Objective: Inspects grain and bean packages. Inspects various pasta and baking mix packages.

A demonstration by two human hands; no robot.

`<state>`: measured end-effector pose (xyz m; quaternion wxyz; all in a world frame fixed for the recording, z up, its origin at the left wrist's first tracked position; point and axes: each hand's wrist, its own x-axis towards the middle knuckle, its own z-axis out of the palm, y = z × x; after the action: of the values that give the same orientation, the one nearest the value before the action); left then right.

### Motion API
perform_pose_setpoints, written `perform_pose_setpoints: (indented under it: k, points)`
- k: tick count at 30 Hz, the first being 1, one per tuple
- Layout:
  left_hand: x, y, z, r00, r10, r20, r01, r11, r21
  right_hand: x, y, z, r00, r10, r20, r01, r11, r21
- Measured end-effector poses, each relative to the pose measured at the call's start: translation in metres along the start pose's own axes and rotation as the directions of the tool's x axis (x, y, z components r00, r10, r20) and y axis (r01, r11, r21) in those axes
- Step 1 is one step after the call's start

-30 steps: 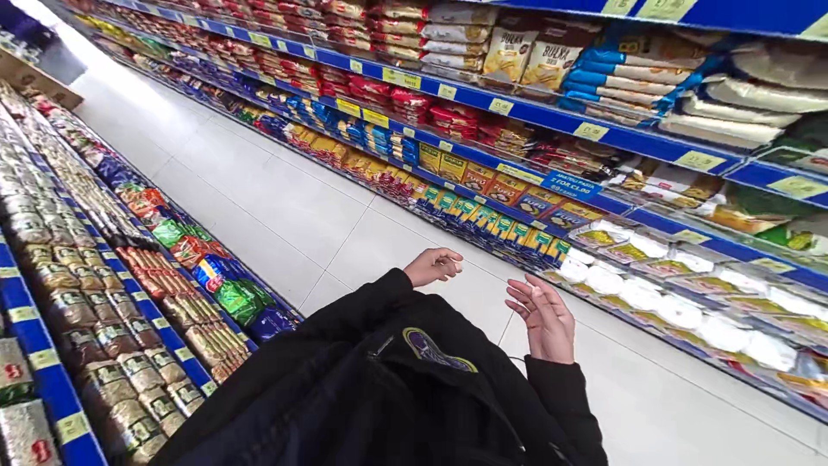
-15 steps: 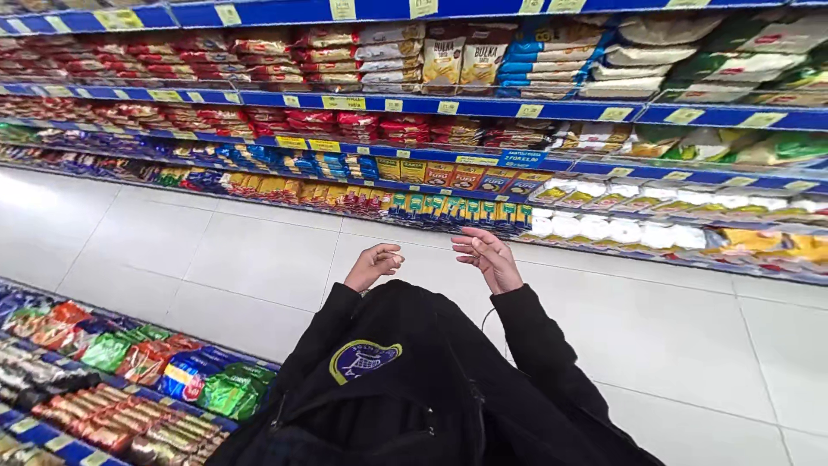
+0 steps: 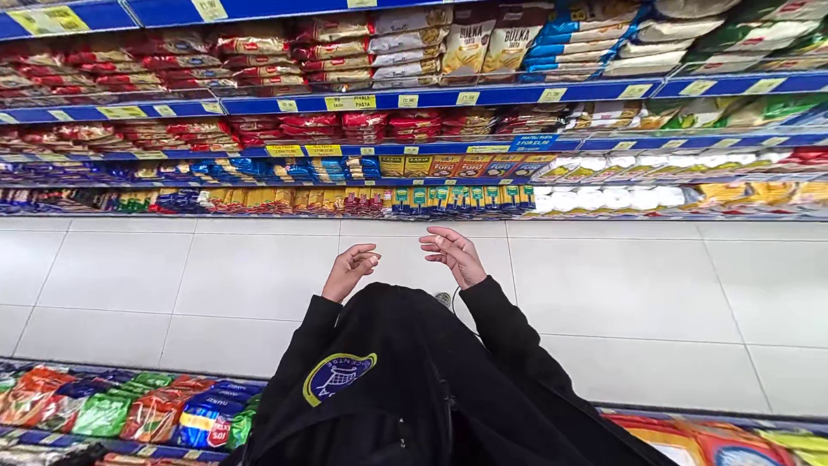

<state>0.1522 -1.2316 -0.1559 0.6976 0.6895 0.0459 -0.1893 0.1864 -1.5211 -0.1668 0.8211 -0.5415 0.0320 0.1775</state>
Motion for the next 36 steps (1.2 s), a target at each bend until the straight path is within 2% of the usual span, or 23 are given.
perform_pose_setpoints:
  k: [8,13,16,19,22,26,30,33,36]
  points:
    - [-0.004,-0.021,-0.024,0.998,-0.036,-0.055,0.035,0.999,-0.013,0.037,0.019,0.003,0.994,0.087,-0.069,-0.097,0.981,-0.168]
    - [-0.003,-0.033,-0.026,0.992,-0.069,-0.104,0.064,0.996,-0.057,0.082,0.046,-0.021,0.989,0.065,-0.133,-0.118,0.885,-0.451]
    - [-0.001,-0.048,-0.024,0.985,-0.113,-0.131,0.101,0.990,-0.099,0.134,0.072,-0.053,0.982,0.065,-0.180,-0.172,0.706,-0.687]
    - [0.004,-0.072,-0.017,0.972,-0.151,-0.181,0.130,0.983,-0.126,0.201,0.083,-0.083,0.976,0.124,-0.182,-0.217,0.408,-0.887]
    - [0.000,-0.100,-0.006,0.940,-0.224,-0.258,0.173,0.963,-0.208,0.268,0.098,-0.111,0.974,0.153,-0.165,-0.189,0.157,-0.969]
    - [-0.008,-0.129,0.016,0.842,-0.358,-0.404,0.227,0.914,-0.337,0.345,0.128,-0.145,0.988,0.094,-0.121,-0.120,-0.020,-0.993]
    - [-0.007,-0.152,0.043,0.792,-0.422,-0.442,0.276,0.892,-0.358,0.414,0.156,-0.170,0.998,0.011,-0.056,-0.053,-0.168,-0.984]
    - [-0.005,-0.156,0.063,0.742,-0.485,-0.462,0.306,0.859,-0.411,0.437,0.167,-0.177,1.000,-0.026,0.006,0.001,-0.209,-0.978]
    - [0.004,-0.158,0.077,0.705,-0.543,-0.457,0.315,0.816,-0.484,0.452,0.174,-0.186,0.998,-0.042,0.050,0.035,-0.297,-0.954]
